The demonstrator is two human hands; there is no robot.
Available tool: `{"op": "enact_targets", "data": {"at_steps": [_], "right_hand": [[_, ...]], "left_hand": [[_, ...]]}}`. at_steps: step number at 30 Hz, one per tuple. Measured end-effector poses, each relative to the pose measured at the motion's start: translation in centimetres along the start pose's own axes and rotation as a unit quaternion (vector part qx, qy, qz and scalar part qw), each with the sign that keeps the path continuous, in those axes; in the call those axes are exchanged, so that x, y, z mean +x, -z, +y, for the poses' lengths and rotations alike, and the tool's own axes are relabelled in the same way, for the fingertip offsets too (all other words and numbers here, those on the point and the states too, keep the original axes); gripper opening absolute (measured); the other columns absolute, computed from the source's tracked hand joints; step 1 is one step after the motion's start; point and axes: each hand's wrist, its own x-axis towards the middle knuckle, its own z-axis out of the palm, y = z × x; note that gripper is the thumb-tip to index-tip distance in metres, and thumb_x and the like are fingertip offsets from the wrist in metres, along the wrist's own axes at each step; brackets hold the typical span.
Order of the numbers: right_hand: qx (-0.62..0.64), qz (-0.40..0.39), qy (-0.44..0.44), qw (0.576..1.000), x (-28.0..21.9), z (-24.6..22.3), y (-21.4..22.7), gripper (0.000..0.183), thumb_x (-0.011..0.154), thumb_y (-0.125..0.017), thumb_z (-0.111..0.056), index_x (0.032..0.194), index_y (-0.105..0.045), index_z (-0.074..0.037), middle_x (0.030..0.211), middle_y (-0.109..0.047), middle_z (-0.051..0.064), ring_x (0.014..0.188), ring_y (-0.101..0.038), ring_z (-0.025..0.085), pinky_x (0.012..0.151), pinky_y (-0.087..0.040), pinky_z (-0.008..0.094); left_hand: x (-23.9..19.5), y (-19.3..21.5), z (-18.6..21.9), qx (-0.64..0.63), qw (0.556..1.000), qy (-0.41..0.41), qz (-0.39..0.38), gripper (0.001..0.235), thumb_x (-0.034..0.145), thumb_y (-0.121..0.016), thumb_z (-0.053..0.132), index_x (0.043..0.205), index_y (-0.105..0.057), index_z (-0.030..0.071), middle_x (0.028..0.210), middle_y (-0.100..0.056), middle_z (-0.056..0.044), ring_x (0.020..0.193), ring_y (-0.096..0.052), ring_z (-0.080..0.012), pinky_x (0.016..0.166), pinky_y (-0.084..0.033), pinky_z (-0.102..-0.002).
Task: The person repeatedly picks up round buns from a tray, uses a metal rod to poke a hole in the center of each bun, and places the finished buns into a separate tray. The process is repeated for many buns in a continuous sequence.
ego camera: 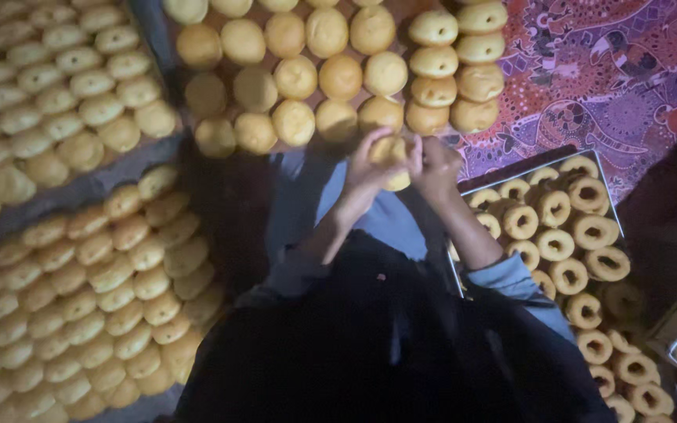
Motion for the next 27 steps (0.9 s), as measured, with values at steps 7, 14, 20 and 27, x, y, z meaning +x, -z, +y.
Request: {"op": "enact_targets", "data": {"at_steps": [7, 14, 20, 27], "right_hand": [[-0.023, 0.001, -0.160, 0.987, 3.7, 5.0, 6.1, 0.017, 0.106, -0.066, -0.010, 0.095, -0.071, 0.003, 0.067, -0.065, 0.012, 0.056, -0.065, 0.023, 0.052, -0.048, 0.035], [0.093, 0.170, -0.350, 0.917, 2.4, 10.6, 12.3, 0.036, 0.114, -0.059, -0.016, 0.083, -0.059, 0.002, 0.075, -0.059, 0.003, 0.064, -0.050, 0.008, 0.058, -0.037, 0.026], [0.094, 0.179, -0.424, 0.883, -1.6, 12.7, 13.1, 0.038, 0.114, -0.062, -0.022, 0.083, -0.059, 0.002, 0.071, -0.056, 0.001, 0.061, -0.048, 0.007, 0.056, -0.035, 0.026], [0.070, 0.130, -0.418, 0.896, -5.8, 12.8, 13.1, 0.038, 0.114, -0.062, -0.022, 0.086, -0.063, 0.003, 0.073, -0.059, 0.001, 0.063, -0.048, 0.007, 0.057, -0.035, 0.025]], "left_hand": [[11.3, -2.2, 4.0, 0.547, 0.806, -0.155, -0.167, 0.078, 0.060, -0.093, 0.015, 0.131, -0.061, 0.015, 0.125, -0.053, -0.019, 0.121, -0.054, -0.0362, 0.105, -0.046, -0.045], [29.8, 2.3, 3.0, 0.564, 0.791, -0.149, -0.183, 0.056, 0.077, -0.077, 0.009, 0.130, -0.062, 0.016, 0.130, -0.066, -0.005, 0.127, -0.061, -0.0298, 0.110, -0.047, -0.040], [34.3, 4.8, -4.2, 0.523, 0.835, -0.123, -0.120, 0.060, 0.086, -0.069, 0.005, 0.143, -0.048, 0.010, 0.139, -0.061, -0.015, 0.134, -0.056, -0.0351, 0.114, -0.044, -0.041], [28.2, 4.3, -5.7, 0.557, 0.779, -0.287, 0.027, 0.071, 0.082, -0.059, -0.004, 0.149, -0.043, 0.010, 0.150, -0.044, -0.030, 0.138, -0.045, -0.0450, 0.115, -0.045, -0.043]]}}
